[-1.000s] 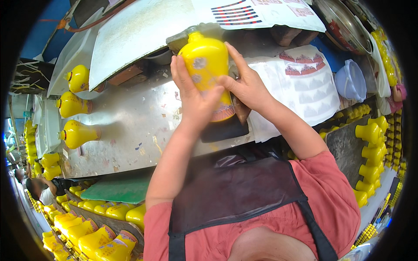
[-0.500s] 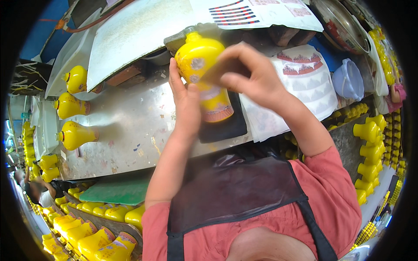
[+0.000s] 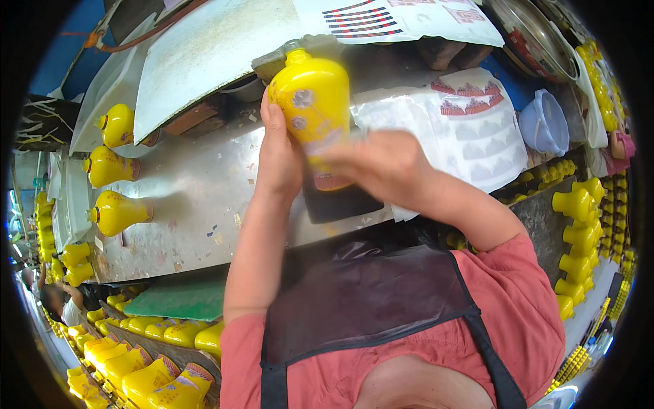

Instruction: The person applies decorative stickers to a yellow plastic bottle. They peel stickers from a sheet, place them on the bottle, and smooth them down with their fingers. The person repeats this process for multiple stickers on the same bottle.

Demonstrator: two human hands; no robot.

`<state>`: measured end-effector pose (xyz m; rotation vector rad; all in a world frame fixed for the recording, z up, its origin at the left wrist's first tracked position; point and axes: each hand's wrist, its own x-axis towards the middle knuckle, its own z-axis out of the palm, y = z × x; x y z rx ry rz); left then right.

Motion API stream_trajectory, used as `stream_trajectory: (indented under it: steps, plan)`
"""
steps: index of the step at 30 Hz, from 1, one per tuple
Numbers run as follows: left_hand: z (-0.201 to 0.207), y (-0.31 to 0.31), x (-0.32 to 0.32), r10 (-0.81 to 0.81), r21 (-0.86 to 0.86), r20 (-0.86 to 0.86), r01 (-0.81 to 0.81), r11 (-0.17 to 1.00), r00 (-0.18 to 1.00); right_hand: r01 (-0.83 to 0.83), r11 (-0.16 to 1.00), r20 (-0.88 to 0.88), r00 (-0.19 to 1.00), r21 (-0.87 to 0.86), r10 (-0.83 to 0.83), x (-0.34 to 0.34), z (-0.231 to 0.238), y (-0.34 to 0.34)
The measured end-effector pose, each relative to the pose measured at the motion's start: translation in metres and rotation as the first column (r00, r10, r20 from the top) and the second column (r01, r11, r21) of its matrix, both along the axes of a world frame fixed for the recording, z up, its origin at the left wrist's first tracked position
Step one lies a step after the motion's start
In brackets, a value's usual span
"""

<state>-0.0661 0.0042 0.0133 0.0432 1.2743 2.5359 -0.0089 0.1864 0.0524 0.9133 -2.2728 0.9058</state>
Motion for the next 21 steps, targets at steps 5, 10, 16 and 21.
stream_trajectory:
  steps: [5,10,16,21]
  plan:
    - [0.021,0.002,0.01,-0.042,-0.03,-0.174,0.038,0.999,0.984,0.275,0.96,-0.245,0.928,-0.056,-0.28,-0.025,0.007,0.004]
    - [0.032,0.005,0.018,0.016,-0.04,-0.078,-0.019,0.999,0.997,-0.049,0.994,-0.225,0.972,0.1,0.07,-0.014,0.019,-0.009]
    - [0.018,0.001,0.023,-0.044,-0.43,-0.207,-0.05,0.901,0.977,0.224,0.964,-0.13,0.961,-0.143,-0.243,-0.06,0.015,-0.003]
    - [0.005,-0.005,0.021,-0.084,-0.477,-0.265,-0.055,0.877,0.961,0.253,0.955,-0.056,0.963,-0.158,-0.264,-0.071,0.026,0.0]
